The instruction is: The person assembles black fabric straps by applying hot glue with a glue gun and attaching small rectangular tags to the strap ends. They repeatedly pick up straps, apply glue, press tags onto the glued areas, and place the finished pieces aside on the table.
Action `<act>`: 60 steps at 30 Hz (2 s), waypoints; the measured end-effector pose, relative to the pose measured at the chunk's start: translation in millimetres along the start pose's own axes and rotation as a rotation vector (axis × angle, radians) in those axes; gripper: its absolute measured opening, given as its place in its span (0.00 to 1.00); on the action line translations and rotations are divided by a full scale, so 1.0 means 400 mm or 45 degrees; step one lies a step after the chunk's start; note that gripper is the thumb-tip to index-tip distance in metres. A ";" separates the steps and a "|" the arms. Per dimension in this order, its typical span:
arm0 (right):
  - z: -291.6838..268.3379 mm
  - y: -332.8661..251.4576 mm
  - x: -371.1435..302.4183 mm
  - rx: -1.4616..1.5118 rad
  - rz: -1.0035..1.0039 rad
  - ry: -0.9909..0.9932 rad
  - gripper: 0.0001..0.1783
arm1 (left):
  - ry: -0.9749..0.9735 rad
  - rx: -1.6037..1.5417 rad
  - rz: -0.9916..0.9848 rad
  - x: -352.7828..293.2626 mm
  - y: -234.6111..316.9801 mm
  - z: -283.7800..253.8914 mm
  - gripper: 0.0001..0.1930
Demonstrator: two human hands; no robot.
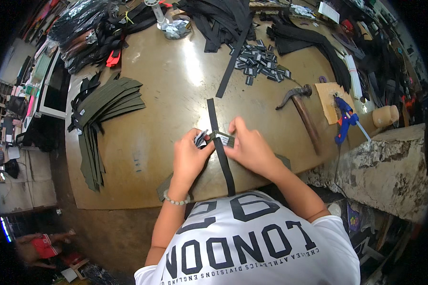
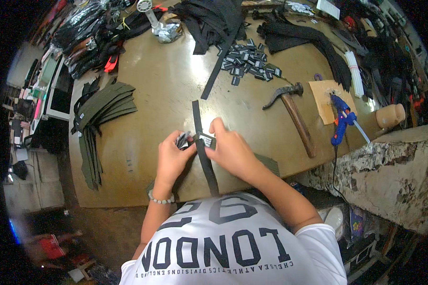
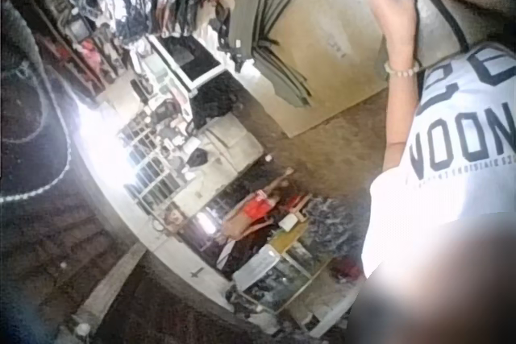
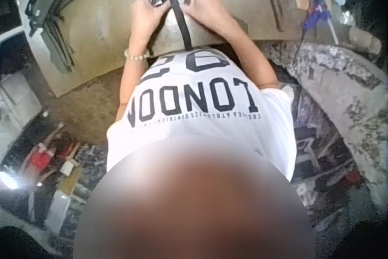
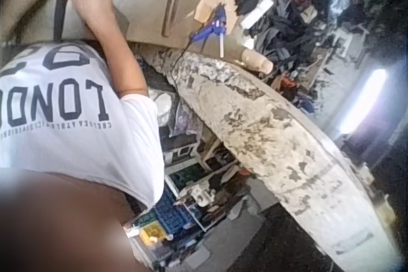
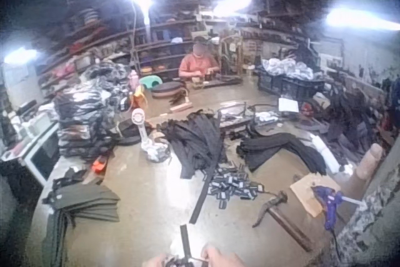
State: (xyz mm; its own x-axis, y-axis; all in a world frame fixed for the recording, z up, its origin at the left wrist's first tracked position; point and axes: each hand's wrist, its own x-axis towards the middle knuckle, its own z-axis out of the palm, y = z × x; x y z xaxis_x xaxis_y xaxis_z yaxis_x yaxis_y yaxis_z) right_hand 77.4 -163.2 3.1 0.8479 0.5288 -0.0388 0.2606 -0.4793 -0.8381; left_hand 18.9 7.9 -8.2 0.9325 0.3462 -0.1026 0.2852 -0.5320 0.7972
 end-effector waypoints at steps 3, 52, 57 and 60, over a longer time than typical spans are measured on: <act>-0.006 -0.022 0.005 -0.037 -0.252 -0.117 0.17 | 0.017 -0.008 0.063 -0.001 0.000 0.001 0.12; -0.176 0.103 -0.131 -0.462 0.354 0.732 0.23 | 0.322 0.391 0.277 -0.100 0.026 0.040 0.21; -0.242 0.169 -0.142 -0.680 0.524 0.845 0.23 | 0.268 0.310 0.243 -0.097 -0.005 0.029 0.11; -0.229 0.180 -0.145 -0.793 0.381 0.839 0.23 | 0.298 0.182 0.208 -0.118 -0.008 -0.015 0.14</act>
State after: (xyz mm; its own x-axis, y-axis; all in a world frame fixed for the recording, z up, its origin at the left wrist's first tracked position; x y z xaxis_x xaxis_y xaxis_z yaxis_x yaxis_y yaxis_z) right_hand 89.3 -292.5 -5.3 0.9593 -0.0860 0.2688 0.0284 -0.9181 -0.3952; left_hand -27.5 -2.0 -2.3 0.8971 0.4066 0.1729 0.1792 -0.6926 0.6988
